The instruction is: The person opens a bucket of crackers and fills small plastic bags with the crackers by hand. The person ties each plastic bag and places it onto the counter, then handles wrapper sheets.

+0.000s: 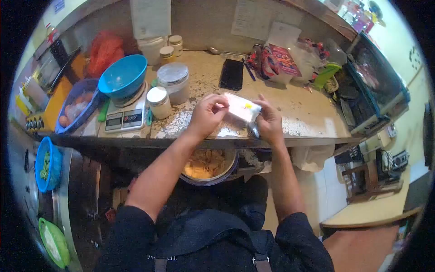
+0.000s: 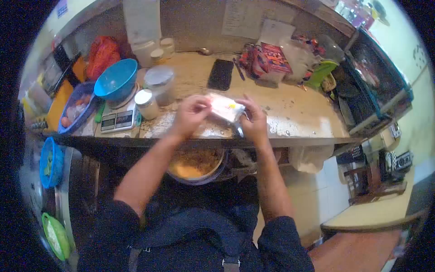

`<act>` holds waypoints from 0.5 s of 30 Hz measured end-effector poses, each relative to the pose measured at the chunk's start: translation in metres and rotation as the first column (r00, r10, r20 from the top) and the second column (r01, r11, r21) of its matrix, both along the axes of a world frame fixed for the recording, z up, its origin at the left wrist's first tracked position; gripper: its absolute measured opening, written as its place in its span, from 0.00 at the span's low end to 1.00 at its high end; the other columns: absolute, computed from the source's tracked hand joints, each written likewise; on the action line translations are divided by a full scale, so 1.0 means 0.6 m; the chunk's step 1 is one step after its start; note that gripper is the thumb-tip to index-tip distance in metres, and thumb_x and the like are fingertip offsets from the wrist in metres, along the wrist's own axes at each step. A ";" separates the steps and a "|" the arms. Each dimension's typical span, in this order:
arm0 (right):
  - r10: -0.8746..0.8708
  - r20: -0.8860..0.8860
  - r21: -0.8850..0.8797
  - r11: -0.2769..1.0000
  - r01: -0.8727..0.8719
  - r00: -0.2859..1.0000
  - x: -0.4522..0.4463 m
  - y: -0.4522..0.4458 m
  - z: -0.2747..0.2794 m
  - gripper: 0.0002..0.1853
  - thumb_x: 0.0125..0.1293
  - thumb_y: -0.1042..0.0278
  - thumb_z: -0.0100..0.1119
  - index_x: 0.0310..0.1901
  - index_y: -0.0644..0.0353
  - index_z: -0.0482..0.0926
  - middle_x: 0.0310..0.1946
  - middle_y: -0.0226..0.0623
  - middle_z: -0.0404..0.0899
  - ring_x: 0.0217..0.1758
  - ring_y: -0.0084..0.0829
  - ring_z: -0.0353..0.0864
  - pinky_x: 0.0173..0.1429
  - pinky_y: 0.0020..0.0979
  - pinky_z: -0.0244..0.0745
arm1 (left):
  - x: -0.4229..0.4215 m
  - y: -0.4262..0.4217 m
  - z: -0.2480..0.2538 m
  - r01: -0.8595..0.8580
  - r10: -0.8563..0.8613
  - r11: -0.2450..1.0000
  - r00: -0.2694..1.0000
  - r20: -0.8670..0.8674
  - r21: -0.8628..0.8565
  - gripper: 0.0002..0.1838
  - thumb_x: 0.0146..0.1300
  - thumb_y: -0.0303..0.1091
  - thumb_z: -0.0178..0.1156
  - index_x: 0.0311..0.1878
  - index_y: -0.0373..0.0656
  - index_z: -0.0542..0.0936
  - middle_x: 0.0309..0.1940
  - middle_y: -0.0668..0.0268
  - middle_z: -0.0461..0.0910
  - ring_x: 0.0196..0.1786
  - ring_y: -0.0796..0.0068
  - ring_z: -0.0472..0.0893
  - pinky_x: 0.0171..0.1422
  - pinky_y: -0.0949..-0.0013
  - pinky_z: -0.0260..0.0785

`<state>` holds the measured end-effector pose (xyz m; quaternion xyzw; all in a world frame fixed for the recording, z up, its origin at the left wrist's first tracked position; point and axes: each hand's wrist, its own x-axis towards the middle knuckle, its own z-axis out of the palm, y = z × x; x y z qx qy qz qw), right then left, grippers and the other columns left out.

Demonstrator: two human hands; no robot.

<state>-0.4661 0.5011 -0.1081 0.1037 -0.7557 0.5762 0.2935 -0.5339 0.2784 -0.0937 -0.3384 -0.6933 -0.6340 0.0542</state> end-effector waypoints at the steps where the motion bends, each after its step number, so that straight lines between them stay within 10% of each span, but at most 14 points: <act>1: -0.072 -0.017 -0.082 0.994 0.070 0.997 0.014 -0.017 0.012 0.18 0.66 0.82 0.51 0.58 0.63 0.72 0.59 0.46 0.73 0.60 0.31 0.74 0.63 0.31 0.70 | 0.005 -0.001 0.000 -0.088 0.083 0.995 0.993 -0.079 -0.052 0.08 0.53 0.25 0.65 0.38 0.40 0.81 0.42 0.60 0.78 0.42 0.68 0.80 0.48 0.68 0.74; 5: -0.228 0.176 -0.213 0.941 0.263 0.958 0.059 -0.023 0.021 0.24 0.66 0.77 0.53 0.65 0.61 0.66 0.61 0.48 0.71 0.62 0.33 0.73 0.63 0.32 0.70 | 0.012 0.005 -0.011 -0.179 0.159 0.976 0.975 -0.153 -0.125 0.08 0.51 0.22 0.62 0.37 0.38 0.81 0.37 0.58 0.79 0.37 0.65 0.80 0.43 0.69 0.73; 10: -0.313 0.293 0.382 0.905 0.190 0.904 0.097 -0.027 0.060 0.46 0.56 0.65 0.69 0.72 0.58 0.52 0.62 0.56 0.69 0.66 0.43 0.69 0.69 0.39 0.63 | 0.014 0.005 -0.002 -0.148 0.149 0.980 0.989 0.003 -0.135 0.16 0.50 0.28 0.64 0.45 0.41 0.81 0.43 0.59 0.79 0.45 0.62 0.79 0.51 0.65 0.72; 15: -0.216 0.199 0.422 0.899 0.115 0.956 0.072 0.013 0.027 0.43 0.54 0.72 0.68 0.70 0.60 0.57 0.63 0.55 0.67 0.63 0.42 0.72 0.67 0.39 0.68 | 0.022 0.009 0.010 -0.303 0.069 0.890 0.827 -0.558 -0.340 0.25 0.52 0.49 0.65 0.52 0.48 0.81 0.59 0.55 0.74 0.63 0.52 0.68 0.69 0.48 0.54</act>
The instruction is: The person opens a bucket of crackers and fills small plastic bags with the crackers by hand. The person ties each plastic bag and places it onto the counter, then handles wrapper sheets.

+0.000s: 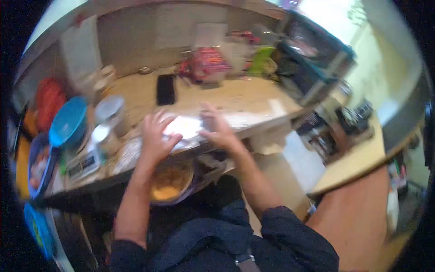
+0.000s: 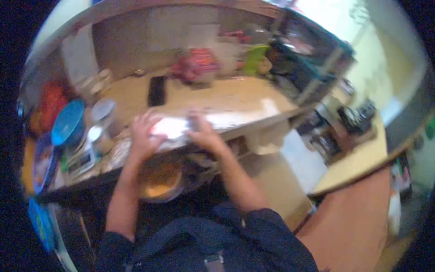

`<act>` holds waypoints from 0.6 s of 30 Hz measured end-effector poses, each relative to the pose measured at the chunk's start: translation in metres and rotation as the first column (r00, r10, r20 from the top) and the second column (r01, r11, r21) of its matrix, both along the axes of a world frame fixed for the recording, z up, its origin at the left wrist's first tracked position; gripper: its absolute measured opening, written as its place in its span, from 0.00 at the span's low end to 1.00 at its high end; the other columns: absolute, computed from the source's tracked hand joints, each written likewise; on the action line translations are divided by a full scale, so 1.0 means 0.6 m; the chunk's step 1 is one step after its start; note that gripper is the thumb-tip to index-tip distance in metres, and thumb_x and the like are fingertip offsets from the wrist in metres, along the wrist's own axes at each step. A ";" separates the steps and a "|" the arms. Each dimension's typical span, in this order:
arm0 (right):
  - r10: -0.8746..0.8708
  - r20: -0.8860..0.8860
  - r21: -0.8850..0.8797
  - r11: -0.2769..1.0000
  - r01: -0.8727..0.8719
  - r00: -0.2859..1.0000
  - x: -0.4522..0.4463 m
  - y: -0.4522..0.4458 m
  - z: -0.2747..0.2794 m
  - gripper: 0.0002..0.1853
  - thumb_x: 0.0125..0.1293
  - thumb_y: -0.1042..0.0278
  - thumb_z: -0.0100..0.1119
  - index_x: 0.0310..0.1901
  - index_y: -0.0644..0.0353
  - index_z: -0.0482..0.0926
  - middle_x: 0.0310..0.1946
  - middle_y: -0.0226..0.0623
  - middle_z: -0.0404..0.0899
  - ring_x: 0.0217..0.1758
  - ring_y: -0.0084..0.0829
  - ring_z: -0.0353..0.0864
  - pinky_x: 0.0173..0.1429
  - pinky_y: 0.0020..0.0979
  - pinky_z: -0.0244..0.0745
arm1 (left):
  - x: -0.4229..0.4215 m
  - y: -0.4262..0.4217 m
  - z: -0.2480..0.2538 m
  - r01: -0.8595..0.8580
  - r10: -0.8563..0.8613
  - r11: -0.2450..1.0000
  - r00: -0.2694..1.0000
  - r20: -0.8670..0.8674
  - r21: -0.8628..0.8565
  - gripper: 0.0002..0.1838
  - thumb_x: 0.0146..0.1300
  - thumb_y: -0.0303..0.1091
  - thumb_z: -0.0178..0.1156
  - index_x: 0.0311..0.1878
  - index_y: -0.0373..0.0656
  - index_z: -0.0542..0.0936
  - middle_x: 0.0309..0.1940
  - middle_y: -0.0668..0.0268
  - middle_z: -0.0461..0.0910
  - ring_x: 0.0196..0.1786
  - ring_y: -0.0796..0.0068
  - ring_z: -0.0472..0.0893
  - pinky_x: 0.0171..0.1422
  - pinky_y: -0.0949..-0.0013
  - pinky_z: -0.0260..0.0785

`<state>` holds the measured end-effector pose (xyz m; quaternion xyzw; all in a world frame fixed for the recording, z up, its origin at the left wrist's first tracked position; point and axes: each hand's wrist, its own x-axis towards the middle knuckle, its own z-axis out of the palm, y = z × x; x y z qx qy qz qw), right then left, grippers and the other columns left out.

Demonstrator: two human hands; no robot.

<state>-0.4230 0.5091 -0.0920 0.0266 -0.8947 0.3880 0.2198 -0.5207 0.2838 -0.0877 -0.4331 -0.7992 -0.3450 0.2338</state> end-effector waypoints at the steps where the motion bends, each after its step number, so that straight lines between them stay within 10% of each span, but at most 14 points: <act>1: -0.002 0.041 -0.249 0.968 0.012 0.999 -0.001 -0.005 0.004 0.40 0.54 0.74 0.67 0.69 0.61 0.59 0.62 0.53 0.68 0.62 0.41 0.73 0.65 0.38 0.70 | 0.010 0.006 0.010 0.038 -0.039 0.999 0.998 -0.052 -0.025 0.25 0.52 0.50 0.65 0.53 0.50 0.81 0.60 0.54 0.73 0.64 0.49 0.67 0.69 0.47 0.54; 2: 0.017 0.063 -0.491 0.871 0.016 0.998 -0.004 -0.012 0.003 0.37 0.55 0.76 0.66 0.67 0.62 0.61 0.61 0.52 0.69 0.61 0.39 0.74 0.62 0.36 0.73 | 0.018 0.009 0.016 0.064 -0.069 0.996 0.992 -0.103 -0.055 0.26 0.52 0.51 0.66 0.54 0.51 0.81 0.61 0.54 0.73 0.65 0.47 0.66 0.69 0.46 0.54; 4: -0.035 -0.096 -0.587 0.809 -0.028 0.995 -0.015 -0.006 -0.027 0.33 0.57 0.78 0.63 0.66 0.62 0.64 0.57 0.48 0.71 0.58 0.34 0.76 0.58 0.31 0.75 | 0.026 0.011 0.016 0.148 -0.107 0.963 0.977 0.185 -0.224 0.25 0.53 0.52 0.66 0.53 0.50 0.81 0.60 0.53 0.73 0.67 0.45 0.65 0.71 0.47 0.53; 11: -0.497 -0.279 -0.747 0.650 0.140 0.822 0.097 0.054 0.046 0.28 0.60 0.80 0.60 0.64 0.63 0.67 0.58 0.43 0.74 0.60 0.32 0.75 0.58 0.30 0.76 | 0.006 0.016 -0.008 0.055 -0.038 0.991 0.989 0.142 -0.124 0.20 0.56 0.44 0.64 0.48 0.42 0.82 0.57 0.50 0.75 0.67 0.45 0.66 0.72 0.51 0.54; 18: -0.188 -0.399 -0.814 0.524 -0.252 0.897 0.156 -0.032 0.080 0.29 0.59 0.87 0.57 0.63 0.64 0.65 0.57 0.46 0.71 0.61 0.37 0.74 0.64 0.35 0.72 | 0.043 0.003 0.027 0.260 -0.272 0.941 0.962 0.026 0.216 0.17 0.57 0.36 0.67 0.49 0.42 0.81 0.48 0.56 0.79 0.57 0.54 0.75 0.63 0.58 0.66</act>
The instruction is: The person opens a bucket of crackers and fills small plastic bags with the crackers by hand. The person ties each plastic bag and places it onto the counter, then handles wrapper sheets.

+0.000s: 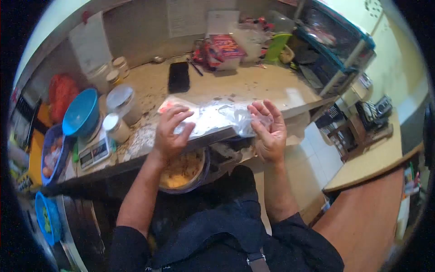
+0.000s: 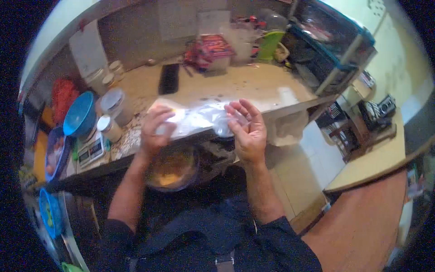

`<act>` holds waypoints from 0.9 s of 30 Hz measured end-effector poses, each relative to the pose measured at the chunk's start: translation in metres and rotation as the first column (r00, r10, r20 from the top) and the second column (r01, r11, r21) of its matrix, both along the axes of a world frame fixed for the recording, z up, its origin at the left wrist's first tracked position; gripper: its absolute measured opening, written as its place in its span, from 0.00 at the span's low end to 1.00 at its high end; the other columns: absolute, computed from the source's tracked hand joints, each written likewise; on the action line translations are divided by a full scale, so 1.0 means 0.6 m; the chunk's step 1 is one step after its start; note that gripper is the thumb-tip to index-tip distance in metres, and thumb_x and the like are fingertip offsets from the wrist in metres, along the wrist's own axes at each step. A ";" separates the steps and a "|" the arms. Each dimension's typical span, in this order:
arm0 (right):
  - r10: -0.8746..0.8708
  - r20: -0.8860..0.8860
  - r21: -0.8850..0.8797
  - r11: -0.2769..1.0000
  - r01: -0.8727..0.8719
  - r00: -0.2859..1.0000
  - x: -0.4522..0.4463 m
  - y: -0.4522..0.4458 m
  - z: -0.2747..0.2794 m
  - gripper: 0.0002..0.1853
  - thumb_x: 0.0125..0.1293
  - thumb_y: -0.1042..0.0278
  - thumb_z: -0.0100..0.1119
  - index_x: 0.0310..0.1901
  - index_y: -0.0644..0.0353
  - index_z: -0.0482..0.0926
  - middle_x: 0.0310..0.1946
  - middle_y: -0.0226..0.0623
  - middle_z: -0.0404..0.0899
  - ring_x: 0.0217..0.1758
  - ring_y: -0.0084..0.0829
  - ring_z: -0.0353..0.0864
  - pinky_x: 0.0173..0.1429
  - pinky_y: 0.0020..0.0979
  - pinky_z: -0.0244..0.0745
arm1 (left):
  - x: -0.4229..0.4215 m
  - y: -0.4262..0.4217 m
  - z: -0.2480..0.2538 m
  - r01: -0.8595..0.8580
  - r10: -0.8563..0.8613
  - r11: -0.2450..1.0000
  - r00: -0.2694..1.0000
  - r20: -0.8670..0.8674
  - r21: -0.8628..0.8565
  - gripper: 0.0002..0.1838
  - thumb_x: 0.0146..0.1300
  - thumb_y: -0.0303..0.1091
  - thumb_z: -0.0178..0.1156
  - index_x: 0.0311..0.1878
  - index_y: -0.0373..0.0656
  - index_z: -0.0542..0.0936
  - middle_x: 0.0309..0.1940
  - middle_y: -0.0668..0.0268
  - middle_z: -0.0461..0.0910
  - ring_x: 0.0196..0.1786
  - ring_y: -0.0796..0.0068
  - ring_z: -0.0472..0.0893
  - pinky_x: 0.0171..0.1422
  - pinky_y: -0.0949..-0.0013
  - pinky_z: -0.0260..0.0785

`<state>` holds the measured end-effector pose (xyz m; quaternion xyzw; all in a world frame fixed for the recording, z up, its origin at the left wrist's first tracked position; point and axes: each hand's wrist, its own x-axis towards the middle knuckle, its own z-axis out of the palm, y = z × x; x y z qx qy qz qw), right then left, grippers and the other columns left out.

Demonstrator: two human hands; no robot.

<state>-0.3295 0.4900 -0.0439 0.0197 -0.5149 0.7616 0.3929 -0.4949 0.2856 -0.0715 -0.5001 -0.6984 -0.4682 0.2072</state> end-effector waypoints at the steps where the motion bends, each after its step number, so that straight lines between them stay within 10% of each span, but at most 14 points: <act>1: 0.089 -0.008 -0.028 0.996 -0.089 0.996 -0.002 -0.017 -0.005 0.29 0.59 0.87 0.57 0.63 0.64 0.65 0.57 0.46 0.71 0.61 0.37 0.74 0.64 0.35 0.72 | 0.020 -0.001 -0.005 0.064 -0.075 0.996 0.983 0.167 0.070 0.20 0.60 0.36 0.65 0.54 0.40 0.79 0.50 0.56 0.78 0.56 0.61 0.75 0.62 0.62 0.65; 2: 0.177 -0.020 -0.058 0.982 -0.178 0.984 -0.004 -0.035 -0.010 0.28 0.59 0.87 0.57 0.63 0.64 0.65 0.57 0.46 0.71 0.61 0.37 0.74 0.65 0.35 0.72 | 0.047 -0.006 -0.006 0.181 -0.239 0.970 0.823 0.515 0.160 0.27 0.62 0.37 0.65 0.63 0.39 0.72 0.56 0.59 0.76 0.57 0.66 0.74 0.62 0.63 0.65; 4: 0.326 -0.004 -0.192 0.928 -0.320 0.945 -0.008 -0.068 -0.021 0.26 0.60 0.85 0.58 0.60 0.63 0.68 0.55 0.46 0.74 0.60 0.37 0.75 0.64 0.35 0.73 | 0.100 0.001 0.000 0.278 -0.648 0.761 0.373 0.664 0.586 0.35 0.63 0.29 0.63 0.71 0.42 0.60 0.61 0.60 0.69 0.58 0.73 0.71 0.62 0.69 0.65; 9: 0.392 0.126 -0.389 0.865 -0.318 0.911 -0.026 -0.101 -0.046 0.16 0.60 0.84 0.60 0.50 0.65 0.76 0.50 0.43 0.79 0.55 0.33 0.78 0.61 0.34 0.74 | 0.118 -0.060 -0.032 0.209 -0.282 0.953 0.350 0.893 0.219 0.13 0.64 0.29 0.63 0.51 0.36 0.77 0.40 0.64 0.81 0.43 0.80 0.79 0.50 0.74 0.71; 12: 0.277 0.231 -0.313 0.929 -0.199 0.932 -0.028 -0.085 -0.055 0.13 0.60 0.82 0.62 0.47 0.68 0.78 0.47 0.41 0.80 0.51 0.30 0.80 0.58 0.30 0.74 | 0.121 -0.095 -0.047 0.021 -0.363 0.929 0.254 0.896 0.370 0.07 0.66 0.31 0.61 0.41 0.38 0.79 0.30 0.68 0.81 0.35 0.80 0.80 0.43 0.75 0.73; 27: 0.365 0.641 -0.046 0.896 -0.441 0.675 0.008 -0.069 -0.088 0.19 0.63 0.77 0.61 0.56 0.67 0.73 0.43 0.38 0.82 0.39 0.23 0.81 0.42 0.25 0.78 | 0.161 -0.203 -0.082 -0.106 -0.355 0.920 0.178 0.918 0.376 0.21 0.61 0.22 0.62 0.58 0.35 0.73 0.42 0.64 0.81 0.42 0.79 0.80 0.48 0.74 0.76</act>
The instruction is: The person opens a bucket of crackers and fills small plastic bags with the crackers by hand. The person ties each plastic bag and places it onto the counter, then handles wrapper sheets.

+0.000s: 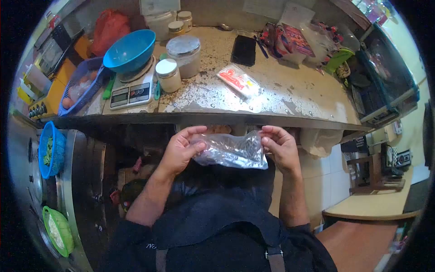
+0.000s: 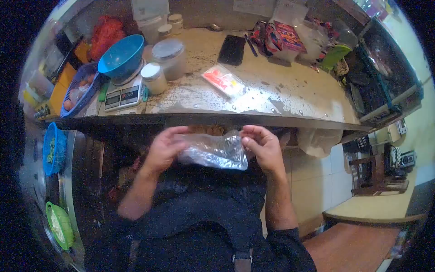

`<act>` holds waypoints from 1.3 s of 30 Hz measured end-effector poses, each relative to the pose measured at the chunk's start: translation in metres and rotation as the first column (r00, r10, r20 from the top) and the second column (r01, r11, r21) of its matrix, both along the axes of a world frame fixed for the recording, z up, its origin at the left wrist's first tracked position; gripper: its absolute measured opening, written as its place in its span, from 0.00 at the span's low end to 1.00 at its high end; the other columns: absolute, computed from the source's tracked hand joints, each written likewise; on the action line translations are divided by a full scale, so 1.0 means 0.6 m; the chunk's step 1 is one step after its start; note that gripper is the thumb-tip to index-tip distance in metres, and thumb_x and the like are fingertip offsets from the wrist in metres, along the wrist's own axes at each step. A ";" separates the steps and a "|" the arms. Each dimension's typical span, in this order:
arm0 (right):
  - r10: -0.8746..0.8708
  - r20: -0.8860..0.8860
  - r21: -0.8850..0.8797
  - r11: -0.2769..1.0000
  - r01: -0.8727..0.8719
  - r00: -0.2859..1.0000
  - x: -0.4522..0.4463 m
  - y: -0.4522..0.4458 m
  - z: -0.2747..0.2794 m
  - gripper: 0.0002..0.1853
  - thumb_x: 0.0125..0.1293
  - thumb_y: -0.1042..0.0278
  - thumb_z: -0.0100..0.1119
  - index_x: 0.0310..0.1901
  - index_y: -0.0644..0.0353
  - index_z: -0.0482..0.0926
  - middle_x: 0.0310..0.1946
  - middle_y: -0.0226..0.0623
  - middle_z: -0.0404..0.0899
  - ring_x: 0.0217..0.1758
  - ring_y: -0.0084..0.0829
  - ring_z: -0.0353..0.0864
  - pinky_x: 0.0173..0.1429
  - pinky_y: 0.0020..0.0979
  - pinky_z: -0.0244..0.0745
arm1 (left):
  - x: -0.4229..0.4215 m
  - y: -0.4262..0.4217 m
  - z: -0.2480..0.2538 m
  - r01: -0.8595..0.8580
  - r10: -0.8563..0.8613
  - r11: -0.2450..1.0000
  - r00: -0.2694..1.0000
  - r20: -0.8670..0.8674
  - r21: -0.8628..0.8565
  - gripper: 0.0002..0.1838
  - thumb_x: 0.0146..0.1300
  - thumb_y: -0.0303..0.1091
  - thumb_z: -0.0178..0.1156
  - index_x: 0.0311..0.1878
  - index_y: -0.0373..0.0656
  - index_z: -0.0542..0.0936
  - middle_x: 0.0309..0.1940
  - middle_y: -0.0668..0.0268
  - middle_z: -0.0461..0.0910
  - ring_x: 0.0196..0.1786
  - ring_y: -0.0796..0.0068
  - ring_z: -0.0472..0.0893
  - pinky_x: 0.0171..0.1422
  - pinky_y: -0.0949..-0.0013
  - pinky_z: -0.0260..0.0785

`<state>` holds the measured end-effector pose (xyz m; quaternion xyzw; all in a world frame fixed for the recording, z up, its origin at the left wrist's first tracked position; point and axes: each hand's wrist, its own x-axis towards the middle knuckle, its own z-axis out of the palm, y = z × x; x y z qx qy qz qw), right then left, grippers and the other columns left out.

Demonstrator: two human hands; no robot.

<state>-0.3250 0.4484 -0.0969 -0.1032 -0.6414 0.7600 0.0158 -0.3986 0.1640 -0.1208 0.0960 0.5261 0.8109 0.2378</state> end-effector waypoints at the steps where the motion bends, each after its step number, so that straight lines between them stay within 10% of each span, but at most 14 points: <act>1: 0.035 -0.021 -0.009 0.999 -0.035 0.999 0.003 -0.002 0.005 0.20 0.63 0.78 0.60 0.57 0.66 0.72 0.44 0.39 0.82 0.40 0.23 0.81 0.41 0.25 0.78 | 0.001 -0.003 0.001 -0.008 0.007 1.000 1.000 -0.028 -0.027 0.22 0.61 0.21 0.63 0.58 0.35 0.73 0.43 0.64 0.81 0.43 0.79 0.80 0.49 0.74 0.76; 10: 0.302 0.042 0.227 0.925 -0.303 0.952 0.000 -0.010 0.014 0.15 0.63 0.76 0.63 0.52 0.66 0.79 0.39 0.31 0.82 0.41 0.19 0.79 0.47 0.22 0.74 | -0.010 -0.014 -0.021 -0.117 0.060 0.954 0.977 -0.206 -0.277 0.12 0.59 0.21 0.65 0.46 0.35 0.79 0.37 0.65 0.82 0.36 0.81 0.80 0.44 0.76 0.74; 17: 0.110 -0.142 0.475 0.880 -0.030 0.984 -0.046 0.010 0.048 0.15 0.63 0.70 0.61 0.50 0.66 0.80 0.42 0.37 0.84 0.44 0.24 0.80 0.51 0.28 0.76 | -0.013 -0.049 -0.013 -0.184 0.094 0.942 0.947 -0.307 -0.282 0.15 0.59 0.21 0.63 0.50 0.34 0.78 0.38 0.63 0.82 0.37 0.78 0.81 0.43 0.73 0.75; 23: 0.378 -0.215 0.714 0.690 -0.119 0.900 -0.032 -0.010 0.004 0.41 0.55 0.56 0.72 0.67 0.62 0.64 0.58 0.49 0.74 0.58 0.36 0.75 0.56 0.34 0.74 | -0.019 -0.064 -0.052 -0.180 0.110 0.951 0.957 -0.270 -0.250 0.10 0.57 0.20 0.64 0.42 0.37 0.77 0.33 0.69 0.77 0.36 0.80 0.78 0.41 0.76 0.72; 30: 0.399 -0.206 0.565 0.794 -0.224 0.893 0.012 -0.012 0.005 0.14 0.61 0.72 0.63 0.48 0.68 0.79 0.39 0.39 0.84 0.43 0.27 0.81 0.50 0.31 0.76 | -0.027 -0.033 -0.034 -0.050 -0.012 0.973 0.964 -0.267 -0.224 0.07 0.60 0.23 0.63 0.40 0.38 0.76 0.33 0.70 0.77 0.34 0.83 0.76 0.42 0.79 0.69; 39: 0.267 -0.061 0.278 0.930 -0.241 0.962 0.032 0.041 0.006 0.22 0.61 0.72 0.65 0.57 0.66 0.74 0.44 0.37 0.80 0.44 0.26 0.80 0.49 0.27 0.77 | -0.042 -0.044 -0.041 -0.086 -0.004 0.955 0.953 -0.302 -0.283 0.06 0.61 0.24 0.63 0.39 0.38 0.76 0.31 0.69 0.80 0.32 0.84 0.75 0.38 0.81 0.67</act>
